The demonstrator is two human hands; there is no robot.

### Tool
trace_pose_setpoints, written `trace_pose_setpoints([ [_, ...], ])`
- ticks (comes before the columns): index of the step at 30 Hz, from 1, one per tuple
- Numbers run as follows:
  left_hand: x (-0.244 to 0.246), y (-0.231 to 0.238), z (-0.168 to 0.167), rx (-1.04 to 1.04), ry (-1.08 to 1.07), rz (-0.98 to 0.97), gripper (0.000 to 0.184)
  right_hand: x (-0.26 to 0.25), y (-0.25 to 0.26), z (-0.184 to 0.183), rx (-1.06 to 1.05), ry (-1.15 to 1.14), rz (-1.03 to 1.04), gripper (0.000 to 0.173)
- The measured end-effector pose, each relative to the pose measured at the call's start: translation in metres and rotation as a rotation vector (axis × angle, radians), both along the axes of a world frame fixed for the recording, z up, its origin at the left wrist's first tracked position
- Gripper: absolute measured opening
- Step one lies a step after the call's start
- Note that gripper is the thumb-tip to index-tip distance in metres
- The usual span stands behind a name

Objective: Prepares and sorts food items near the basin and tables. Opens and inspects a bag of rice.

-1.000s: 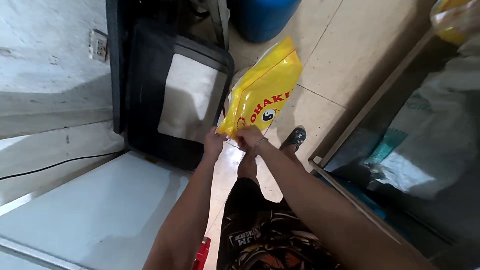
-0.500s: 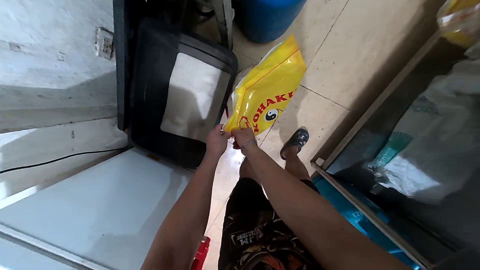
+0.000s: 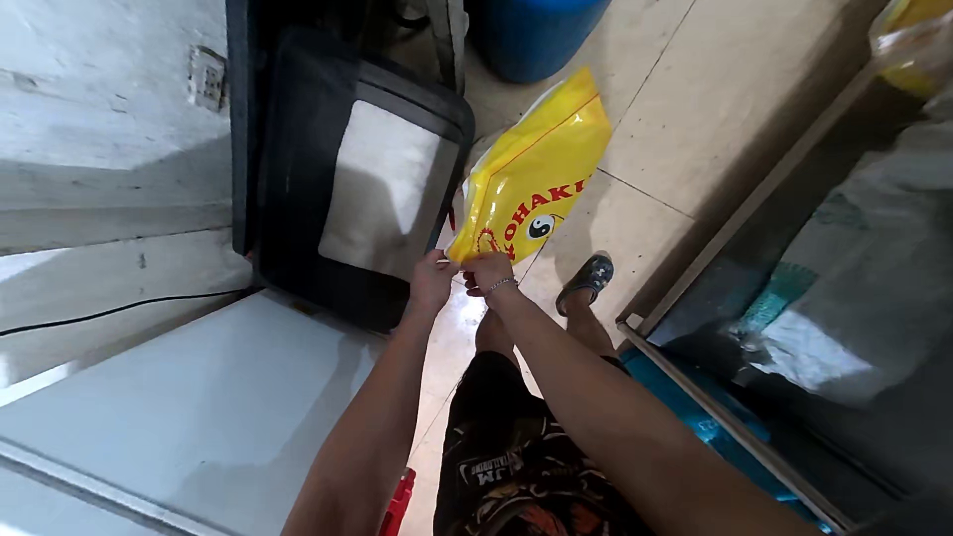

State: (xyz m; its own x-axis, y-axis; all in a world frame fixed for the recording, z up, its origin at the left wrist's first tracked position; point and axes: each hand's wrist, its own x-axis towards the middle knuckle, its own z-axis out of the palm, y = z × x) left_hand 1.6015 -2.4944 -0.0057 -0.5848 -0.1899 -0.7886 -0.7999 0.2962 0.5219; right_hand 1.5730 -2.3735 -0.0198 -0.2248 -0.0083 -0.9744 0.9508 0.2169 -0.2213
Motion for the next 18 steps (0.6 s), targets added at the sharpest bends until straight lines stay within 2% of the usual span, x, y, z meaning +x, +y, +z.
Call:
trace_pose_setpoints([
  [3, 0.002, 0.002, 0.001, -0.020, 0.016, -0.011, 0.022, 0.000, -0.007, -0.002, 0.045, -0.030, -0.001, 0.024],
  [8, -0.002, -0.001, -0.003, -0.045, -0.013, 0.032, 0.022, 0.011, -0.011, -0.002, 0.000, -0.019, 0.175, 0.044],
  [10, 0.001, 0.001, -0.006, -0.040, -0.008, 0.081, 0.022, 0.024, -0.007, 0.004, -0.024, 0.003, 0.201, 0.041],
  [12, 0.004, 0.003, -0.011, -0.031, 0.013, 0.126, 0.021, 0.033, -0.003, 0.008, -0.043, 0.011, 0.045, 0.033],
  [15, 0.008, 0.002, -0.013, -0.035, 0.003, 0.125, 0.020, 0.035, -0.002, 0.012, -0.153, -0.049, -0.226, 0.038],
  [18, 0.005, 0.001, -0.010, -0.033, -0.013, 0.104, 0.020, 0.029, -0.010, 0.011, -0.193, -0.047, -0.321, 0.028],
])
